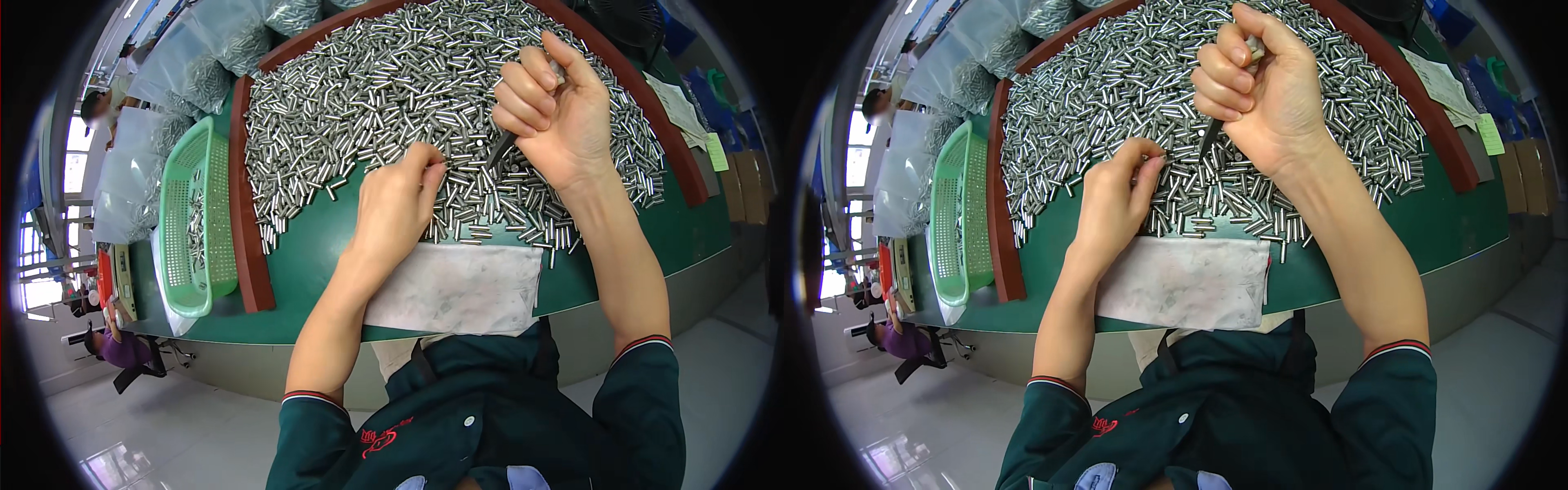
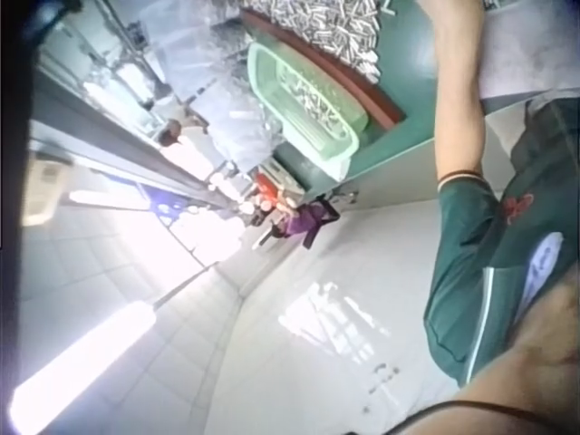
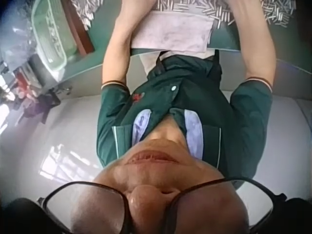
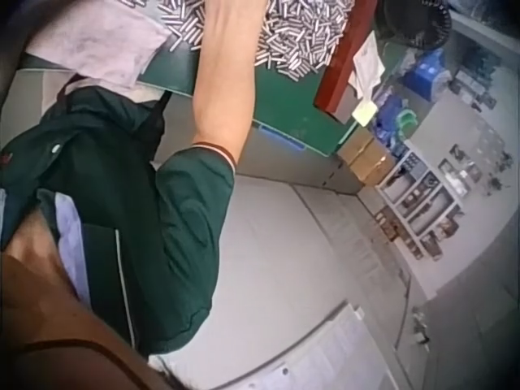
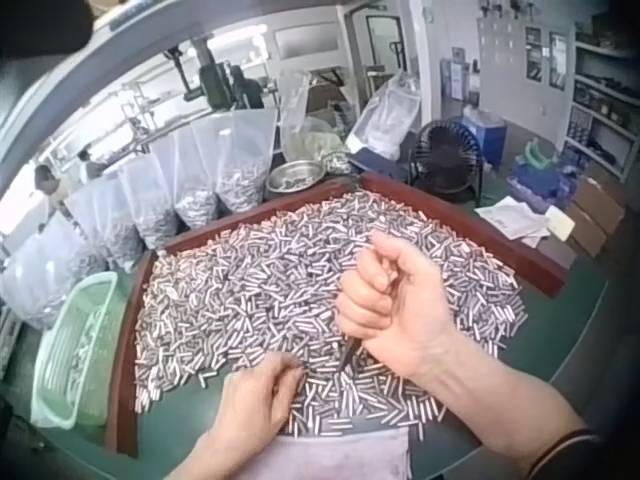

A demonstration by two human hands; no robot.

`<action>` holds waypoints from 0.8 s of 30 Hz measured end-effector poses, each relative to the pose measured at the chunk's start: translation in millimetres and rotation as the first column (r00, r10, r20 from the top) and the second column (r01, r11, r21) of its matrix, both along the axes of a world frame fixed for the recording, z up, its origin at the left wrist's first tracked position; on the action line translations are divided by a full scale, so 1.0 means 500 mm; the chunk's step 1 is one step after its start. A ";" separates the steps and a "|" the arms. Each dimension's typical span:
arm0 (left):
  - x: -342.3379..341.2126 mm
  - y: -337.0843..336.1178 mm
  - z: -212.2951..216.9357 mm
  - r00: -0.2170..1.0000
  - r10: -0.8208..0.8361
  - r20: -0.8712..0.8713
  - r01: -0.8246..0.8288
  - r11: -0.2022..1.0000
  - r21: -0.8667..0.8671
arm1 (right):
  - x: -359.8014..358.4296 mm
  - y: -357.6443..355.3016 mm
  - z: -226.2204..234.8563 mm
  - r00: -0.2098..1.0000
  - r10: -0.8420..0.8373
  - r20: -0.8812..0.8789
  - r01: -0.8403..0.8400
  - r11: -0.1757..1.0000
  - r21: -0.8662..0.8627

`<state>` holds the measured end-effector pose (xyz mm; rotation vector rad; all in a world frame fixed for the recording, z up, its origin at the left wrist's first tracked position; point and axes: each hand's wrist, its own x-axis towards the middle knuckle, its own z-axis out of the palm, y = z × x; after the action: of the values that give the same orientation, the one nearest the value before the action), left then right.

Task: Inspecting small metal pins and cleaning them with a hand tool.

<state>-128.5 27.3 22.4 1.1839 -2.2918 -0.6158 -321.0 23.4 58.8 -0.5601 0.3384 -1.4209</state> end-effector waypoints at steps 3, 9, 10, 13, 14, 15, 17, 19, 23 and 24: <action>0.013 -0.010 0.015 0.782 0.274 -0.559 0.229 0.708 0.668 | -0.001 -0.002 -0.006 0.999 -0.013 0.052 0.013 1.000 0.000; 0.034 -0.031 0.007 0.487 0.434 -0.758 0.645 0.407 0.647 | 0.002 0.000 -0.005 0.998 -0.023 0.051 0.021 0.999 0.036; 0.037 -0.032 0.005 0.461 0.438 -0.772 0.683 0.380 0.624 | 0.003 0.000 -0.005 0.998 -0.026 0.052 0.024 0.999 0.033; 0.039 -0.034 0.006 0.430 0.477 -0.767 0.712 0.342 0.613 | 0.003 0.000 -0.004 0.998 -0.032 0.045 0.031 0.999 0.041; 0.038 -0.033 0.009 0.429 0.476 -0.767 0.713 0.343 0.611 | 0.002 -0.001 -0.004 0.999 -0.033 0.043 0.031 0.999 0.041; 0.037 -0.032 0.013 0.417 0.499 -0.760 0.704 0.351 0.617 | 0.002 -0.002 -0.005 0.999 -0.030 0.044 0.028 0.999 0.040; 0.037 -0.032 0.014 0.404 0.521 -0.752 0.695 0.360 0.623 | 0.002 -0.003 -0.005 0.999 -0.027 0.045 0.026 0.999 0.040; 0.040 -0.033 0.010 0.413 0.509 -0.755 0.691 0.365 0.624 | 0.003 -0.002 -0.004 0.999 -0.034 0.042 0.032 0.998 0.050; 0.043 -0.033 0.005 0.397 0.517 -0.759 0.701 0.363 0.614 | 0.005 -0.002 -0.003 0.998 -0.029 0.048 0.027 0.999 0.043; 0.044 -0.033 0.003 0.383 0.538 -0.751 0.711 0.348 0.611 | 0.004 -0.002 -0.004 0.998 -0.027 0.049 0.025 0.999 0.041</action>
<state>-106.7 11.0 24.0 0.5628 -0.7254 -2.2509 -318.8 22.5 56.8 -0.4882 0.3349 -1.4475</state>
